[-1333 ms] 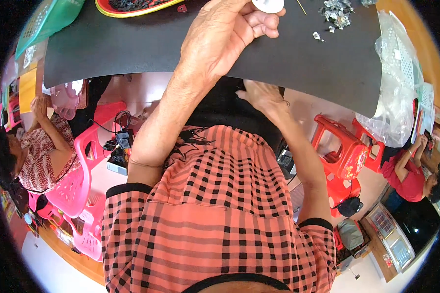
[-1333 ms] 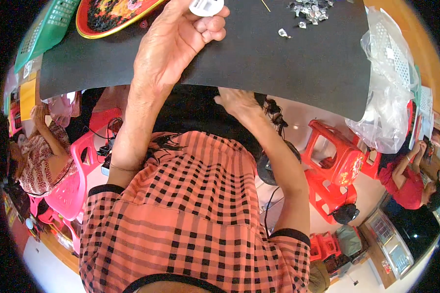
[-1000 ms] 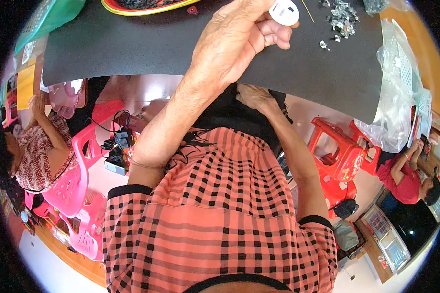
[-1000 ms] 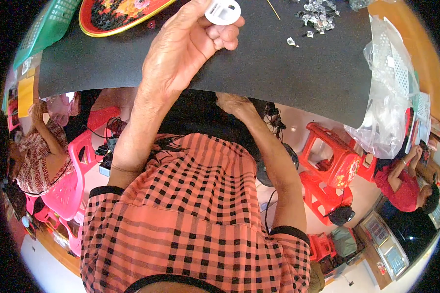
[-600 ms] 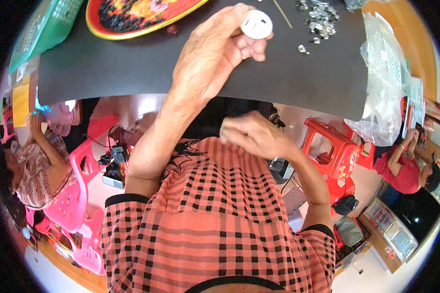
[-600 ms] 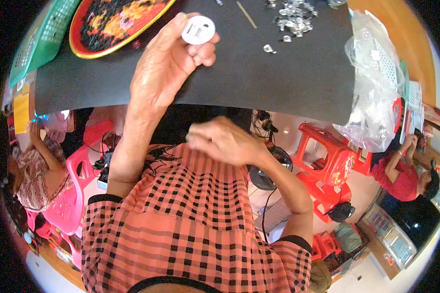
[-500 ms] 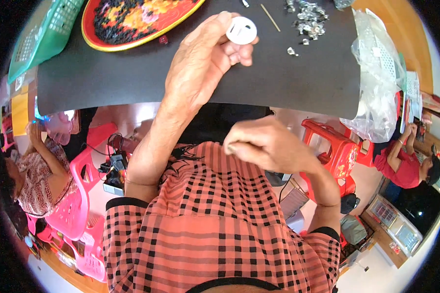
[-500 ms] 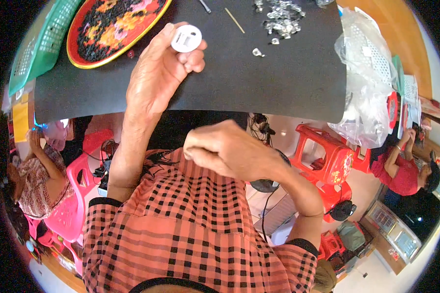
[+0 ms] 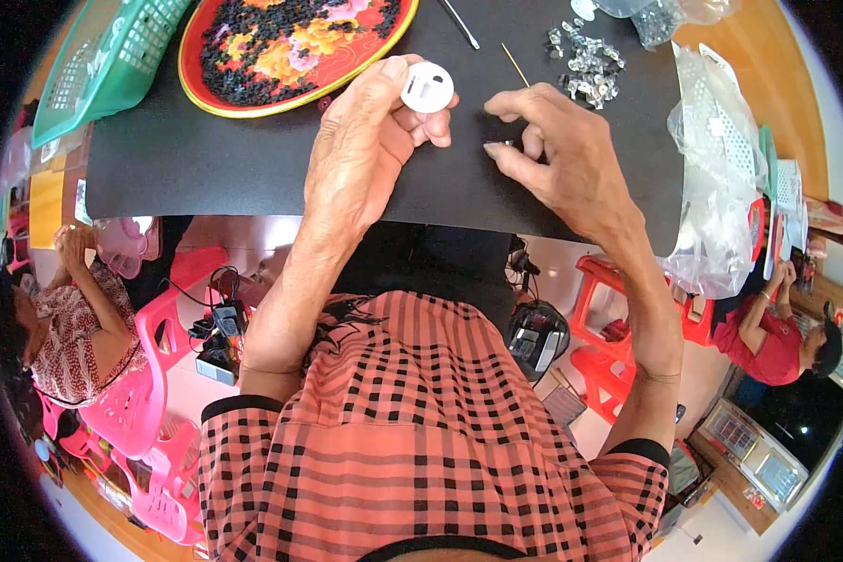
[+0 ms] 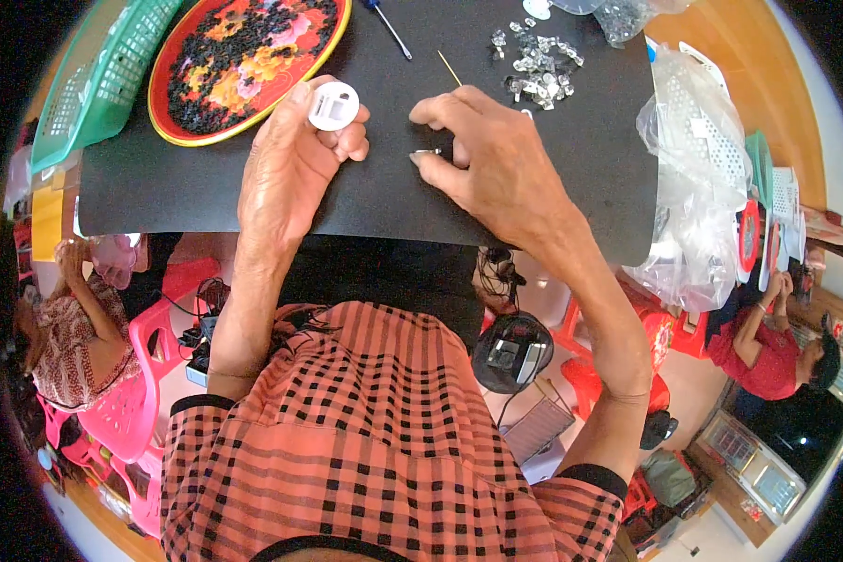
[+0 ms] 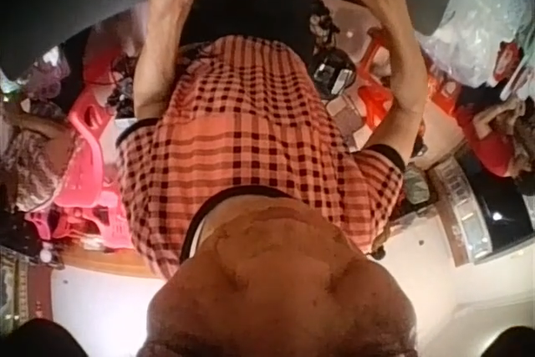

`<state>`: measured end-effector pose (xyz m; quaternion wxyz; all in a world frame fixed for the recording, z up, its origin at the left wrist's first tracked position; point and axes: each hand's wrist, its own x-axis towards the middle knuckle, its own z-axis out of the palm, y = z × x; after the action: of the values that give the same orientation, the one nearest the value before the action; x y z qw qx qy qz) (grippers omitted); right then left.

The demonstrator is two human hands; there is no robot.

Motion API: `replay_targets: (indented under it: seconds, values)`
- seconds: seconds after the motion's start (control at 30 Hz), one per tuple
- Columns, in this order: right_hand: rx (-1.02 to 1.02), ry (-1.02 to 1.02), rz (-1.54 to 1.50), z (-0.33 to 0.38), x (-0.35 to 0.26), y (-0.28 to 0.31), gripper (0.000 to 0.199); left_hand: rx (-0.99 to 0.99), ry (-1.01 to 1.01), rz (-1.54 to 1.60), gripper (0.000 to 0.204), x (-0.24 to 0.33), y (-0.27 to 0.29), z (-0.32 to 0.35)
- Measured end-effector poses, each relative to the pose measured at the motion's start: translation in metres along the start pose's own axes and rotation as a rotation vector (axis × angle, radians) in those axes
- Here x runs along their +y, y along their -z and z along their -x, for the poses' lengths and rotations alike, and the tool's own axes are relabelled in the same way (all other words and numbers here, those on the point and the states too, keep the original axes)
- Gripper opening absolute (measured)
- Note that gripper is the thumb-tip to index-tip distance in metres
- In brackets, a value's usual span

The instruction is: The person assembles small components by picking up metal pieces and inserting them into white plastic bases by hand.

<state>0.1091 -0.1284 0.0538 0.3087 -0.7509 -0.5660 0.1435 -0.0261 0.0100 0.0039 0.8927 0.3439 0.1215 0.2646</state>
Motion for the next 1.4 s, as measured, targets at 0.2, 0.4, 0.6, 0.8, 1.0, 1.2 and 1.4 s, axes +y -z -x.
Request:
replay_targets:
  seconds: [0.2, 0.4, 0.6, 0.8, 1.0, 1.2, 1.4]
  values:
    - [0.19, -0.01, -0.029, 0.007, 0.014, 0.012, 0.017, -0.045, 0.011, -0.029, 0.037, 0.002, 0.0, 0.0]
    - [0.057, 0.155, 0.008, 0.005, 0.011, 0.008, 0.012, -0.027, 0.014, -0.053, 0.037, 0.002, -0.001, 0.0]
    - [0.067, 0.26, 0.102, 0.004, 0.006, 0.0, 0.012, -0.044, 0.017, -0.045, 0.037, 0.002, 0.0, 0.001]
    - [-0.035, 0.186, 0.272, 0.007, -0.012, -0.007, 0.007, -0.039, 0.002, -0.044, 0.036, 0.0, 0.002, 0.001]
    - [-0.078, 0.073, 0.469, 0.007, -0.021, -0.014, 0.004, -0.051, -0.005, -0.045, 0.037, 0.0, 0.002, 0.001]
    - [-0.042, 0.311, 0.38, -0.007, -0.003, -0.006, 0.003, -0.045, -0.001, -0.038, 0.036, 0.001, 0.001, 0.002]
    - [-0.001, 0.335, 0.153, -0.016, 0.018, -0.001, 0.015, -0.071, -0.004, -0.029, 0.036, 0.001, 0.002, 0.001]
